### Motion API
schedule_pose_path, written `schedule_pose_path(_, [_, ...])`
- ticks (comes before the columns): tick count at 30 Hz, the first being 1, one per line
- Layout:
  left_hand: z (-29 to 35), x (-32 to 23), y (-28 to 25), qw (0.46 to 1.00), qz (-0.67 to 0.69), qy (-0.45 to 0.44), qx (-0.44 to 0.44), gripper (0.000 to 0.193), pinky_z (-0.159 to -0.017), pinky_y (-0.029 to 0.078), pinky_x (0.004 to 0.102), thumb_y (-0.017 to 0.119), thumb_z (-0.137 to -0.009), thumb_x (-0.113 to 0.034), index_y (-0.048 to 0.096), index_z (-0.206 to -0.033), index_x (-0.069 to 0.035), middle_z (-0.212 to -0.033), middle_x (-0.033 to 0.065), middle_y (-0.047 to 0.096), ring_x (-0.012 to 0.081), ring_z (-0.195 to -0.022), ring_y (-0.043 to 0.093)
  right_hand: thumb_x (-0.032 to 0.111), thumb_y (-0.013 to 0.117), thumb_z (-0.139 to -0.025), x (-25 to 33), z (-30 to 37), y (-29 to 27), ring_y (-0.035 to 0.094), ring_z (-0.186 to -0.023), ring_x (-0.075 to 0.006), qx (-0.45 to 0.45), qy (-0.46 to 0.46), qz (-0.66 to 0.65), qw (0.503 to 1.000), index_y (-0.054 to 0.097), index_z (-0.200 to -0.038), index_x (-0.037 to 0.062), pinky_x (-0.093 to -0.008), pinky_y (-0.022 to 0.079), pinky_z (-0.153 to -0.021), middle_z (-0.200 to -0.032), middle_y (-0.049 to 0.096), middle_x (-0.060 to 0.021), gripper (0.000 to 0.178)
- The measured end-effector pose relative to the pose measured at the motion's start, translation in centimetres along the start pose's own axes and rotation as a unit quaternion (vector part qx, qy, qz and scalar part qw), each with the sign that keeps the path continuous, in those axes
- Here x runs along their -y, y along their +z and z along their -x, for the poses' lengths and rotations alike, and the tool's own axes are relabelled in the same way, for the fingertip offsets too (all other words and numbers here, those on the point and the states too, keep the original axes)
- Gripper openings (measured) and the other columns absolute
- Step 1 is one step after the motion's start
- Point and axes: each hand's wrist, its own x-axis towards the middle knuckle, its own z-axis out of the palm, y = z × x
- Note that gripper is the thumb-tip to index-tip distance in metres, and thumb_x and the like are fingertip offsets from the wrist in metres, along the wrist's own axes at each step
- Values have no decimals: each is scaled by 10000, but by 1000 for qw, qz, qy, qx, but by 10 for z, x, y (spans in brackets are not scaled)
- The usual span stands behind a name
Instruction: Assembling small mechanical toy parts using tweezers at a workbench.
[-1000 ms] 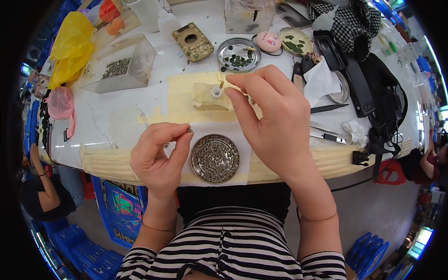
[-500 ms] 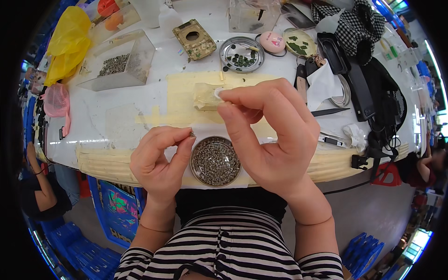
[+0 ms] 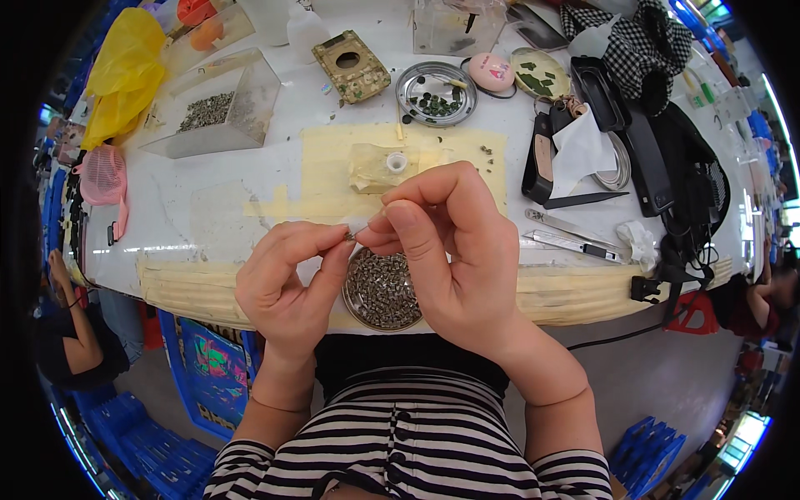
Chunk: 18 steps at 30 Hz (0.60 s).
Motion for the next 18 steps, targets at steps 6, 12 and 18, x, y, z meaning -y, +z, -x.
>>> schedule_pose_path(6, [0,-5,0,1000,3,-29,2,200,-696,503,258,737,-740,126,707,-914,32,-843,105,690,181,-772,655,72,515,-1005,-2,1,-1,700,-825,-148,6,-14,5,1000,504,-1011,-53,-248,583,-728,-861,654,-100,126])
schedule_pose_path(12, [0,-5,0,1000,4,-30,3,202,-692,503,260,735,-737,128,708,-913,33,-840,107,691,183,-769,655,60,515,-1002,-2,1,-1,701,-834,-147,6,-19,0,1000,505,-1009,-59,-250,584,-737,-864,657,-103,120])
schedule_pose_path(18, [0,-6,0,1000,4,-27,3,201,-692,504,260,732,-736,130,708,-912,35,-840,111,693,184,-767,656,52,518,-999,-2,1,-1,702,-828,-144,6,-18,9,1000,509,-1000,-59,-249,584,-738,-860,658,-102,111])
